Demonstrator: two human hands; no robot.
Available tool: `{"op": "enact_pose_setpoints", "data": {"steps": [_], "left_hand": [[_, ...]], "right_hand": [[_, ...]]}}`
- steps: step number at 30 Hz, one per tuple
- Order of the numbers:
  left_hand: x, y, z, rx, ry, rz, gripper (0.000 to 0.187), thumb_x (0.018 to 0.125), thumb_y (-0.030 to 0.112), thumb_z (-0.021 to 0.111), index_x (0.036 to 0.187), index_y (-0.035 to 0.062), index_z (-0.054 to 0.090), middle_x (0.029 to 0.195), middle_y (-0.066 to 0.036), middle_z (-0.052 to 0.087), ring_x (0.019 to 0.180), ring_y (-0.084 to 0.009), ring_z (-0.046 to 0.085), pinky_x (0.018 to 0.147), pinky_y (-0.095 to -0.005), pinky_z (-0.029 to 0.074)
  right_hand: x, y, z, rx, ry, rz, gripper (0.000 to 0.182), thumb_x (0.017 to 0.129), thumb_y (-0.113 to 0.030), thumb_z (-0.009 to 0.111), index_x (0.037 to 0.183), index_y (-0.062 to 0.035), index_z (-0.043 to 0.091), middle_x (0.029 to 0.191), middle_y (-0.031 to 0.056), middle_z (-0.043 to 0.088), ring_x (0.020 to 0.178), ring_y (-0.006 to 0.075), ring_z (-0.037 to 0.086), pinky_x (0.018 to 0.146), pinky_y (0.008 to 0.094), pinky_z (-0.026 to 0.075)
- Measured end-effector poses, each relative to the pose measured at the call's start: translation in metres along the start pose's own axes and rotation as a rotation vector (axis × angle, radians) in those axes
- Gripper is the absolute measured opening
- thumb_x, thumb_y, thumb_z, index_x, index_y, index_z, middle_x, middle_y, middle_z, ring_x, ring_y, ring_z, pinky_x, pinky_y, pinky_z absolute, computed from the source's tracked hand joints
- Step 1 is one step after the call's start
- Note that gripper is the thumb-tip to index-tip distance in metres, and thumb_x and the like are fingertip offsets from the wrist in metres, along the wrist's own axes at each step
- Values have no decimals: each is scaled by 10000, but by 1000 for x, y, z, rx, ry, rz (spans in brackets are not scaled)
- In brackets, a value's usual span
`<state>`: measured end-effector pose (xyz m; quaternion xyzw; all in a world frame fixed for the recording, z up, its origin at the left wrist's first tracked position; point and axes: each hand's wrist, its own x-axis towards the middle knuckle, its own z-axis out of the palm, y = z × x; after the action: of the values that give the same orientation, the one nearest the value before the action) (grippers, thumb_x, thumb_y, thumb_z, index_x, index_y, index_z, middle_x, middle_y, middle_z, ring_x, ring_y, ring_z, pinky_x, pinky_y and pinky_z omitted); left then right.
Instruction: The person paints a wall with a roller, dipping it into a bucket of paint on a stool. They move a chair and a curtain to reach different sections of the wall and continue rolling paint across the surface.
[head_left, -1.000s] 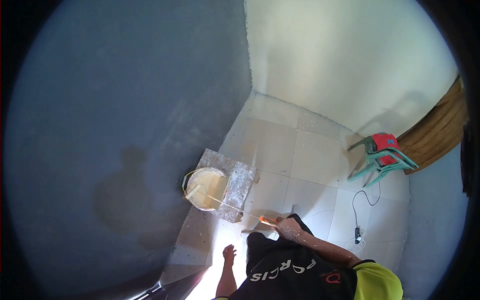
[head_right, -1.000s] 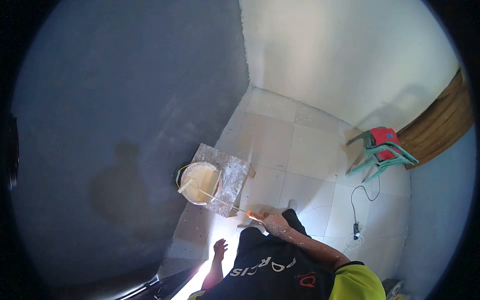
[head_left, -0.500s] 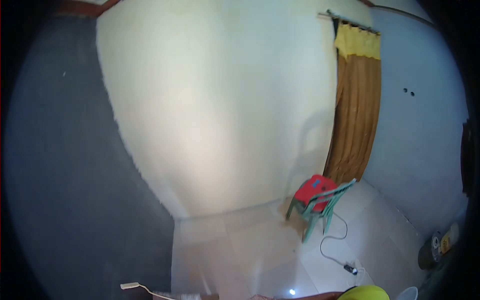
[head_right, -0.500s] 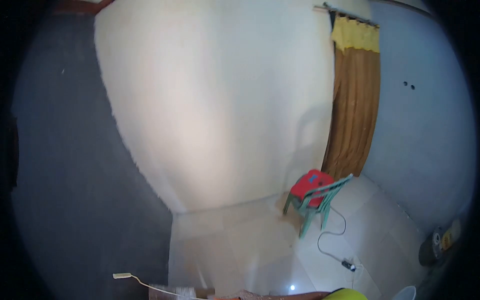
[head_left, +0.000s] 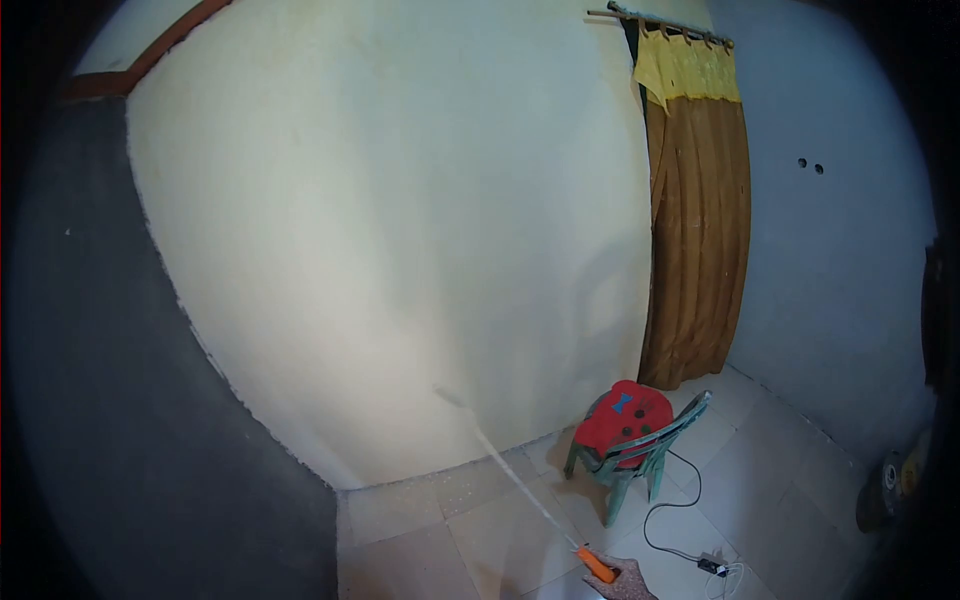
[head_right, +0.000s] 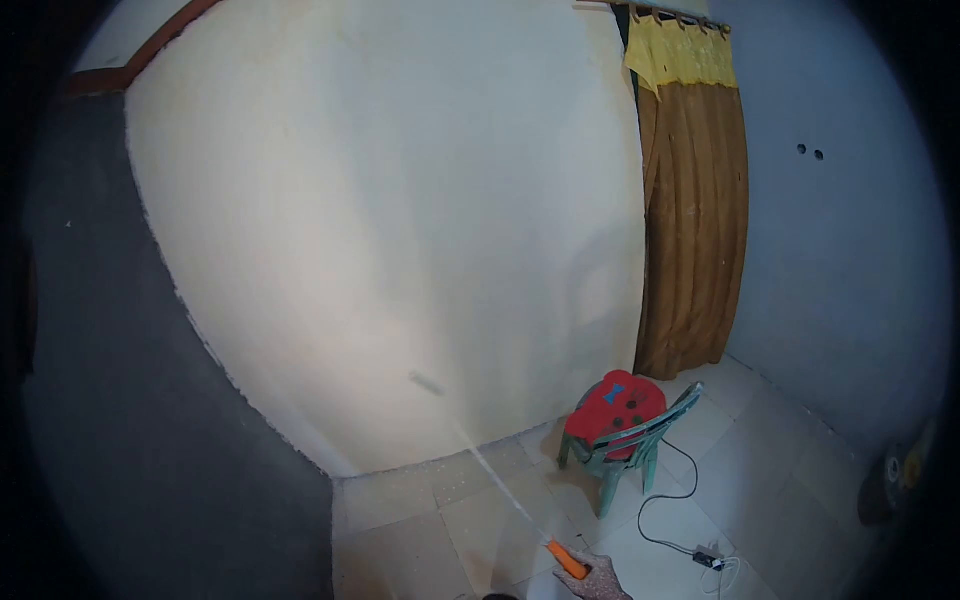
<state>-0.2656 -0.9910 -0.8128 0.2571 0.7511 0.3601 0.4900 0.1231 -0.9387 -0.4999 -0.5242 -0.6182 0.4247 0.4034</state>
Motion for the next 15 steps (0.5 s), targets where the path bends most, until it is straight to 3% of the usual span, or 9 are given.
{"op": "enact_pose_setpoints", "data": {"steps": [2, 4, 5, 6, 7, 8, 9, 12, 15], "left_hand": [[41, 5, 12, 189, -28, 237, 479, 865, 313, 615, 1256, 67, 489, 1169, -162, 574, 1118, -361, 513, 958, -469, 405], [112, -7, 10, 1020, 111, 1188, 483, 864, 315, 618, 1256, 63, 488, 1167, -164, 574, 1124, -363, 508, 965, -469, 401], [120, 23, 44, 985, 144, 1208, 504, 856, 296, 617, 1239, -2, 480, 1247, -193, 506, 1192, -342, 463, 930, -422, 448], [85, 101, 80, 373, -65, 688, 693, 779, 168, 734, 1339, -11, 366, 1337, -223, 407, 1261, -351, 391, 1021, -413, 385], [121, 106, 110, 203, -212, 729, 795, 782, 119, 736, 1420, 78, 263, 1426, -167, 298, 1235, -352, 410, 971, -453, 426], [132, 138, 136, 293, -292, 781, 852, 775, 73, 727, 1440, 88, 194, 1458, -142, 242, 1246, -324, 406, 917, -440, 473], [101, 203, 160, 137, -436, 572, 851, 766, 136, 742, 1424, 23, 213, 1451, -194, 257, 1302, -327, 356, 1031, -407, 383], [116, 253, 229, 278, -614, 856, 894, 746, 162, 738, 1428, 3, 182, 1491, -231, 179, 1364, -369, 256, 1092, -417, 301], [104, 295, 295, 327, -713, 969, 951, 718, 182, 753, 1431, -16, 156, 1505, -243, 140, 1388, -379, 202, 1121, -430, 240]], "right_hand": [[9, -5, -17, 29, 28, 175, 464, 763, -79, 744, 1181, 51, 589, 1040, 172, 676, 930, 169, 629, 815, 297, 498], [28, 37, -19, -13, 145, 104, 511, 773, -106, 723, 1238, 21, 554, 1051, 165, 673, 925, 172, 639, 826, 303, 502], [23, 59, -14, -50, 253, 30, 557, 784, -133, 702, 1295, -9, 518, 1062, 159, 670, 920, 174, 649, 836, 310, 506], [27, 63, -16, -69, 303, 67, 559, 775, -131, 720, 1270, 35, 521, 1037, 155, 672, 900, 164, 643, 826, 310, 511], [38, 56, -21, -87, 356, 110, 565, 765, -128, 738, 1245, 78, 525, 1012, 151, 674, 880, 153, 636, 816, 310, 516], [47, 51, -25, -66, 391, 187, 563, 769, -112, 733, 1260, 64, 521, 998, 144, 672, 879, 150, 636, 816, 305, 516], [52, 44, -26, -46, 425, 263, 563, 773, -96, 727, 1274, 50, 516, 985, 138, 670, 878, 147, 635, 815, 300, 515], [67, 25, -19, 17, 555, 307, 571, 772, -49, 718, 1293, 39, 504, 982, 141, 667, 885, 149, 634, 812, 298, 519], [76, 28, -11, -39, 710, 255, 583, 766, -4, 705, 1307, 35, 491, 977, 134, 668, 872, 148, 635, 793, 297, 522]]}}
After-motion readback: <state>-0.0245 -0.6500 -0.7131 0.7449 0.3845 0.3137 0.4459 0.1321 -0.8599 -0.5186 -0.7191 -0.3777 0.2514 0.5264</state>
